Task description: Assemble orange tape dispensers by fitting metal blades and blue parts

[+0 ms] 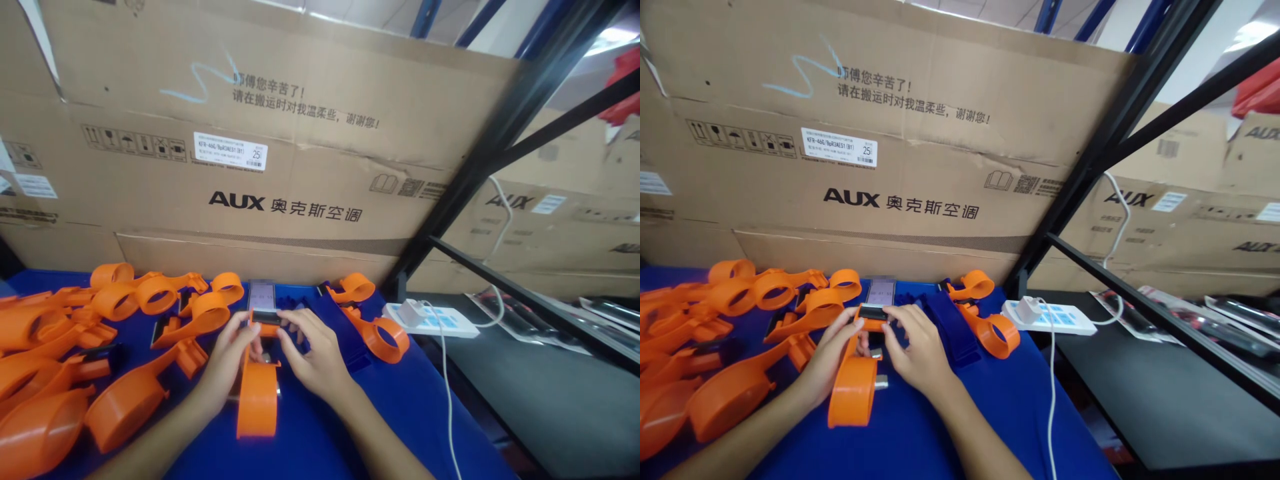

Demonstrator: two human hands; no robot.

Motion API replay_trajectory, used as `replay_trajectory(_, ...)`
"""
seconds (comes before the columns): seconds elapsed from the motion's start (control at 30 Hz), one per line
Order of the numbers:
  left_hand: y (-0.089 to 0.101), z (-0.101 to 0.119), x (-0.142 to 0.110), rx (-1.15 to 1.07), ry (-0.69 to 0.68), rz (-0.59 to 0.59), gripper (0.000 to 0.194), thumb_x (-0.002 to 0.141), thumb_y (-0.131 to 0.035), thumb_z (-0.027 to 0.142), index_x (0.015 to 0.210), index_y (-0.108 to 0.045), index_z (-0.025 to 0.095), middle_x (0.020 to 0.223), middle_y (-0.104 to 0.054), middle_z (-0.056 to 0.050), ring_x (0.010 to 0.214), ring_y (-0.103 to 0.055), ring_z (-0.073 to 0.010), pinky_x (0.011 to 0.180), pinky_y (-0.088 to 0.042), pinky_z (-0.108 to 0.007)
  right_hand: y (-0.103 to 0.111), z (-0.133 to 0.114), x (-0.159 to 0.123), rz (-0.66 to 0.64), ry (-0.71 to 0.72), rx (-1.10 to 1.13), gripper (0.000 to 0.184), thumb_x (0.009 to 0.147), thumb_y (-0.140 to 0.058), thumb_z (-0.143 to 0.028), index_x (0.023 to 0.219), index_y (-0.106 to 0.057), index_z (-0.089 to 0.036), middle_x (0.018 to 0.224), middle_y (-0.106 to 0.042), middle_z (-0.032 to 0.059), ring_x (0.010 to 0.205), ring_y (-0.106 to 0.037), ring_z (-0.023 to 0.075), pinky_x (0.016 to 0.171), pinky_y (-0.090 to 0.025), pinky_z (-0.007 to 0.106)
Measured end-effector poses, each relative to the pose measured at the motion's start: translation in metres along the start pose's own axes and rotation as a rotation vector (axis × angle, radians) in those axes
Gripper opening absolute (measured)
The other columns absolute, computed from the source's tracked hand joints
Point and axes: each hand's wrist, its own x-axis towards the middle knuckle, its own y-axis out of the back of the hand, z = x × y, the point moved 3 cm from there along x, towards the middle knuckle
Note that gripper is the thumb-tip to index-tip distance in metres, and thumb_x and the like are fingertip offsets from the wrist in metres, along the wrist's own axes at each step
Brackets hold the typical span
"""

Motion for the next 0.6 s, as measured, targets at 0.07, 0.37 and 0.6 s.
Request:
replay_trajectory(0.07,0.000,0.000,0.001,-0.107,0.040,0.014,0.035,0.083,-0.076,0.046,0.105,-0.063,0.022,0.067,-0.062,0.004,0.053,-0.059,-0.0124,0.057,-0.051,-0.025,0.002,-0.001,0.001,-0.015,0.002,0.021,0.028,0.098,-0.059,-0.019,0.124,-0.066,-0.023,0.092,-0.070,0.0053,0.077,-0.063,0.0189,0.071,-0.054,0.033)
replay_trajectory(0.37,0.000,0.008,-0.001,-0.279,0.229,0.204,0.042,0.077,-0.083,0.052,0.081,-0.057,0.019,0.058,-0.059,0.005,0.042,-0.052,-0.0086,0.046,-0.047,-0.021,0.012,0.034,0.005,-0.025,-0.181,-0.420,0.021,0.094,-0.061,-0.023,0.113,-0.070,-0.020,0.118,-0.067,0.0131,0.111,-0.058,0.0310,0.099,-0.047,0.048)
replay_trajectory(0.6,-0.006,0.009,-0.005,-0.240,0.183,0.090,0.039,0.081,-0.080,0.051,0.081,-0.055,0.020,0.058,-0.060,0.005,0.043,-0.055,-0.0100,0.048,-0.050,-0.022,-0.004,0.050,-0.006,-0.288,-0.350,-0.835,0.033,0.091,-0.068,-0.040,0.116,-0.073,-0.020,0.111,-0.061,0.0169,0.104,-0.053,0.0349,0.085,-0.043,0.046)
